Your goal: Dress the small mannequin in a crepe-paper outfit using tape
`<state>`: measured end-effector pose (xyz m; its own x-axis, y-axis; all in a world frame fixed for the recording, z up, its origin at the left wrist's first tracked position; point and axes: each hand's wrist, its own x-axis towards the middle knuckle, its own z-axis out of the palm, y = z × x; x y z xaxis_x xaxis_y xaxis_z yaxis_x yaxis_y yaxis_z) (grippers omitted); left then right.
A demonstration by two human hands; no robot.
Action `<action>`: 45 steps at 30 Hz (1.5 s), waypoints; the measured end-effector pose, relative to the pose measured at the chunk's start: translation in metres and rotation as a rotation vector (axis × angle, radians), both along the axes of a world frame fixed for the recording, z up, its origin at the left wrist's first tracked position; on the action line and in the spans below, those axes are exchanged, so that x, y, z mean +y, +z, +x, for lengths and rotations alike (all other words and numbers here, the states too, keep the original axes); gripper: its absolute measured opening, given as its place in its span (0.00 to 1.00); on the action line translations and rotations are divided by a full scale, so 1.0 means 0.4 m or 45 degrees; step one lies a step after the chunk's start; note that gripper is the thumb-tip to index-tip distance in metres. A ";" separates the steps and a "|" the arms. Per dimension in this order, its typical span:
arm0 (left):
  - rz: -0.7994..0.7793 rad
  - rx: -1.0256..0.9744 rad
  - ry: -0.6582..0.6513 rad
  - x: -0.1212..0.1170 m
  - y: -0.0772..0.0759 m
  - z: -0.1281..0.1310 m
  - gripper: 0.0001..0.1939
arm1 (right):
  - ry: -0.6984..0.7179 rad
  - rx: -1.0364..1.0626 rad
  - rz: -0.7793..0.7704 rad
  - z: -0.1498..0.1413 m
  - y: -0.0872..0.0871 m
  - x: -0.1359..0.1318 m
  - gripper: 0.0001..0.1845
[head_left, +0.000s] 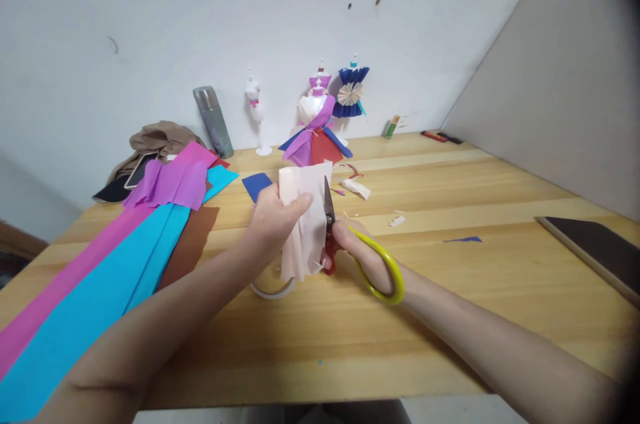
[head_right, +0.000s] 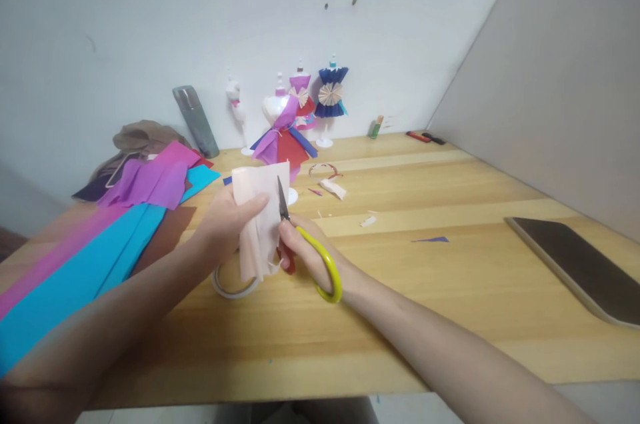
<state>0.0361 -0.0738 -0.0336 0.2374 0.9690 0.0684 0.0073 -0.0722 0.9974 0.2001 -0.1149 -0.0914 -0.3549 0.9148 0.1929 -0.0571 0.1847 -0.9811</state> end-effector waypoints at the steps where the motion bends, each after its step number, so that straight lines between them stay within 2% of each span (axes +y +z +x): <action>1: -0.009 -0.036 -0.002 -0.005 -0.002 0.002 0.15 | -0.019 -0.017 0.001 0.001 0.000 -0.002 0.32; 9: -0.202 -0.209 0.005 -0.015 -0.007 0.020 0.18 | -0.148 -0.118 0.068 0.000 0.003 -0.004 0.33; 19: -0.193 -0.320 -0.090 -0.022 -0.016 0.016 0.17 | -0.119 -0.066 -0.080 -0.007 0.009 -0.017 0.35; 21: -0.216 -0.330 -0.082 -0.021 -0.016 0.020 0.18 | -0.159 -0.063 -0.094 -0.010 0.010 -0.018 0.34; 25: -0.246 -0.335 -0.033 -0.019 -0.013 0.029 0.21 | -0.302 -0.102 0.027 -0.014 0.012 -0.019 0.34; 29: -0.245 -0.340 -0.033 -0.021 -0.011 0.032 0.21 | -0.233 -0.129 -0.094 -0.015 0.007 -0.020 0.34; 35: -0.249 -0.300 -0.035 -0.016 -0.017 0.028 0.17 | -0.250 -0.153 0.113 -0.011 0.003 -0.007 0.33; 45: -0.266 -0.232 -0.103 -0.012 -0.025 0.023 0.19 | -0.239 -0.138 0.100 -0.005 0.014 0.001 0.33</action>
